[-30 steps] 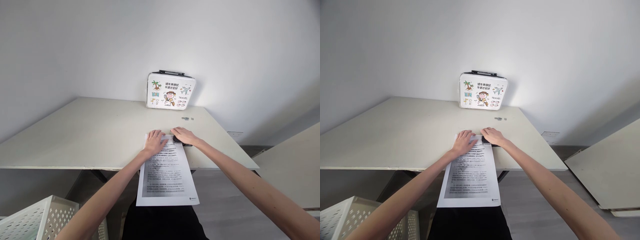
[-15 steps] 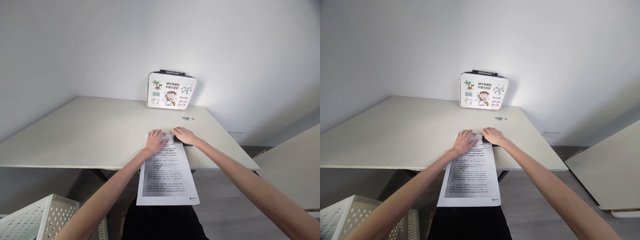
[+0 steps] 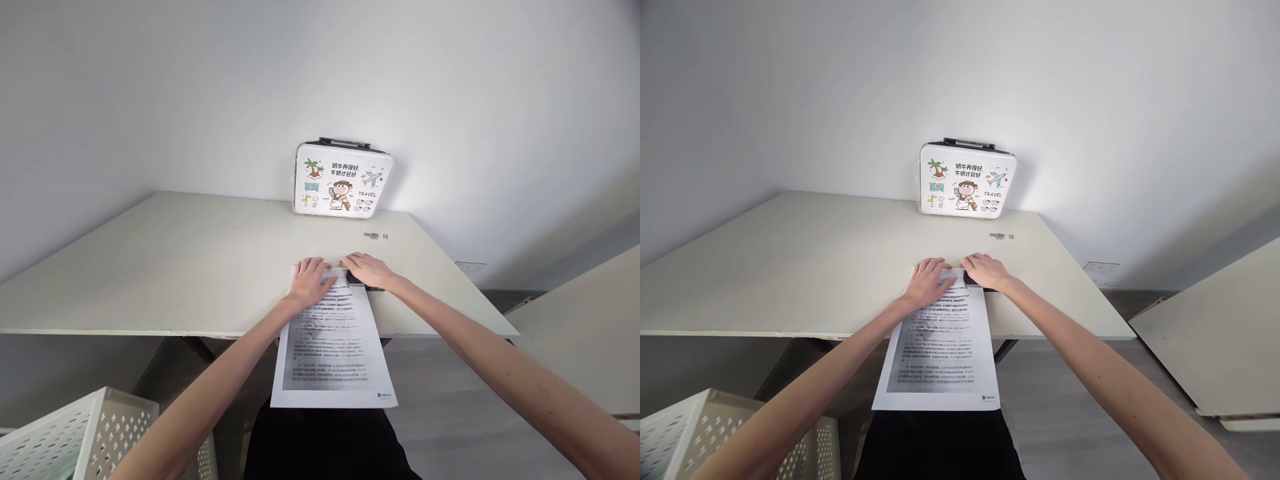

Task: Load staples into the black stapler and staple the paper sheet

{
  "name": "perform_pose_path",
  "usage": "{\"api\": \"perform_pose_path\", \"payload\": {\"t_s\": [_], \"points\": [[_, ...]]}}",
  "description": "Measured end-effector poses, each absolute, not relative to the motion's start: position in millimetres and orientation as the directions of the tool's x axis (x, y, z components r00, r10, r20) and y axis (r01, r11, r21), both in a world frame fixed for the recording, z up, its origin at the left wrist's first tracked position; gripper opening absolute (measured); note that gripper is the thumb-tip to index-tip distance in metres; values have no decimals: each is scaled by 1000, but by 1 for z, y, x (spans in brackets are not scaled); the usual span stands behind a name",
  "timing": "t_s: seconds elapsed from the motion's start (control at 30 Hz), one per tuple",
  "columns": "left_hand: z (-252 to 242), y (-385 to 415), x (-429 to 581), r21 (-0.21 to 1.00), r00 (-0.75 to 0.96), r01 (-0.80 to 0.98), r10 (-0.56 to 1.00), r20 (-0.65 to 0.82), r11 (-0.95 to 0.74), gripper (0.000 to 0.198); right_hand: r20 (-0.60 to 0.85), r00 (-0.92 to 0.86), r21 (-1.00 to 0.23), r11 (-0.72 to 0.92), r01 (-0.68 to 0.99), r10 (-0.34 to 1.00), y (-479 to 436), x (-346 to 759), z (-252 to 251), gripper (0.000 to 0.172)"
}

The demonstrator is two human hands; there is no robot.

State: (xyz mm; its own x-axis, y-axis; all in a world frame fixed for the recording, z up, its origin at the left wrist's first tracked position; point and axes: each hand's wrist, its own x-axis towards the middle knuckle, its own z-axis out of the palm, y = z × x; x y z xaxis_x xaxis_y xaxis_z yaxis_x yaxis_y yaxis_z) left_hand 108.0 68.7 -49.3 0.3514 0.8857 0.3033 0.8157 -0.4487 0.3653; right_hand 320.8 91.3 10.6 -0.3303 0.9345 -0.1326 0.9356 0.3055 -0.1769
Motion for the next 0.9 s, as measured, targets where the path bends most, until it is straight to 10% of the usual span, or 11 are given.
{"api": "perform_pose_path", "payload": {"t_s": [0.33, 0.9], "points": [[-44, 68, 107, 361, 352, 820, 889, 293, -444, 38, -82, -239, -139, 226, 964, 967, 85, 299, 6, 49], [-36, 61, 65, 402, 418, 777, 874, 246, -485, 39, 225, -239, -518, 324, 792, 945, 28, 389, -23, 42]]}}
